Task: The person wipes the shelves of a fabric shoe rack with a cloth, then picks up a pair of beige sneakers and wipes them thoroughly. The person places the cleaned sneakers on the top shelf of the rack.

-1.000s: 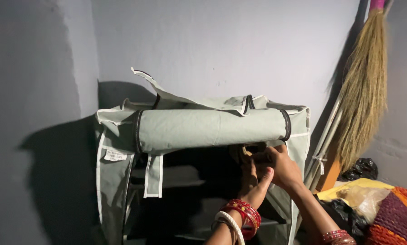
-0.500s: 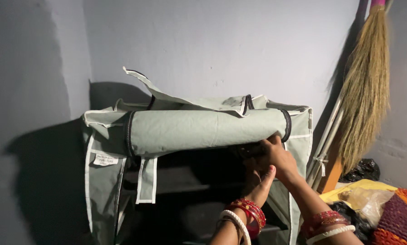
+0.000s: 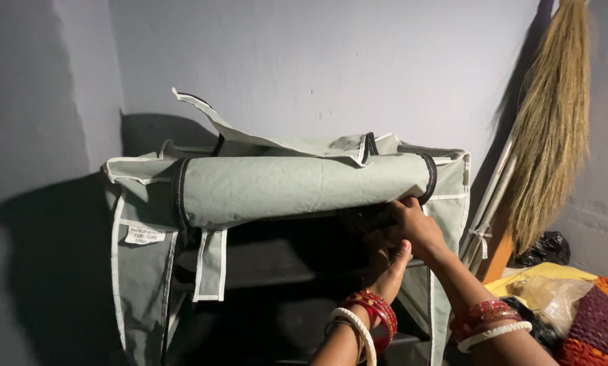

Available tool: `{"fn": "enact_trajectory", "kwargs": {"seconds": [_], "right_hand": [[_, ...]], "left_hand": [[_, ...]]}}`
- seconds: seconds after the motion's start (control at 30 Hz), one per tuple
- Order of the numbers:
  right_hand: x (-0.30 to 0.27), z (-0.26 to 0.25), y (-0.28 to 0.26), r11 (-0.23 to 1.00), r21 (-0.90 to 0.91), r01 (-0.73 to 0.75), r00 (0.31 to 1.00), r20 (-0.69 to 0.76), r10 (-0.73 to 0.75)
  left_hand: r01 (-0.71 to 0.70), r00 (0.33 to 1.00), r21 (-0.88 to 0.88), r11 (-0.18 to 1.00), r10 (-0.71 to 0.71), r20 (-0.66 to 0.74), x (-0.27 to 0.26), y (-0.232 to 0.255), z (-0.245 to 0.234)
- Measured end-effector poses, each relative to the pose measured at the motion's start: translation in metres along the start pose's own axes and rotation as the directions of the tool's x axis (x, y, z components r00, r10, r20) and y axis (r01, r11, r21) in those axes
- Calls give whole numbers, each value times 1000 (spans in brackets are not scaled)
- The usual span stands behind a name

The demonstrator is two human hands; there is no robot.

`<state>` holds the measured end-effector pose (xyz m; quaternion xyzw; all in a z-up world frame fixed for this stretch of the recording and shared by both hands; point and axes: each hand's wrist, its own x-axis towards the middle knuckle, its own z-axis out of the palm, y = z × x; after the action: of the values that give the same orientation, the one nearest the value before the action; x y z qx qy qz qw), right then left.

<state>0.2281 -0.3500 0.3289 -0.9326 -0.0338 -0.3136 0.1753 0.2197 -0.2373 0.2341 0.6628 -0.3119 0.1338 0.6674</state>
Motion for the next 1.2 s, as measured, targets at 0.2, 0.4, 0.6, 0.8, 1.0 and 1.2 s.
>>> {"fn": "enact_trajectory", "kwargs": {"seconds": [0.2, 0.4, 0.6, 0.8, 1.0, 1.2], "right_hand": [[-3, -8, -7, 999, 50, -4, 1000, 25, 3], [-1, -10, -8, 999, 47, -15, 998, 54, 12], [4, -5, -1, 997, 74, -1, 998, 58, -3], [1, -1, -2, 998, 63, 3, 999, 40, -6], [3, 15, 14, 997, 79, -12, 1000, -1, 12], [1, 37, 36, 1000, -4, 1, 1000, -26, -1]], "left_hand": [[91, 995, -182, 979, -82, 54, -6, 23, -1], [144, 987, -238, 961, -120, 111, -13, 34, -4], [194, 979, -195, 961, -177, 104, -8, 23, -2], [96, 995, -12, 995, -96, 29, -6, 17, -5], [57, 998, -104, 993, -53, 40, -11, 36, -5], [128, 992, 118, 985, -127, -19, -21, 47, -12]]}}
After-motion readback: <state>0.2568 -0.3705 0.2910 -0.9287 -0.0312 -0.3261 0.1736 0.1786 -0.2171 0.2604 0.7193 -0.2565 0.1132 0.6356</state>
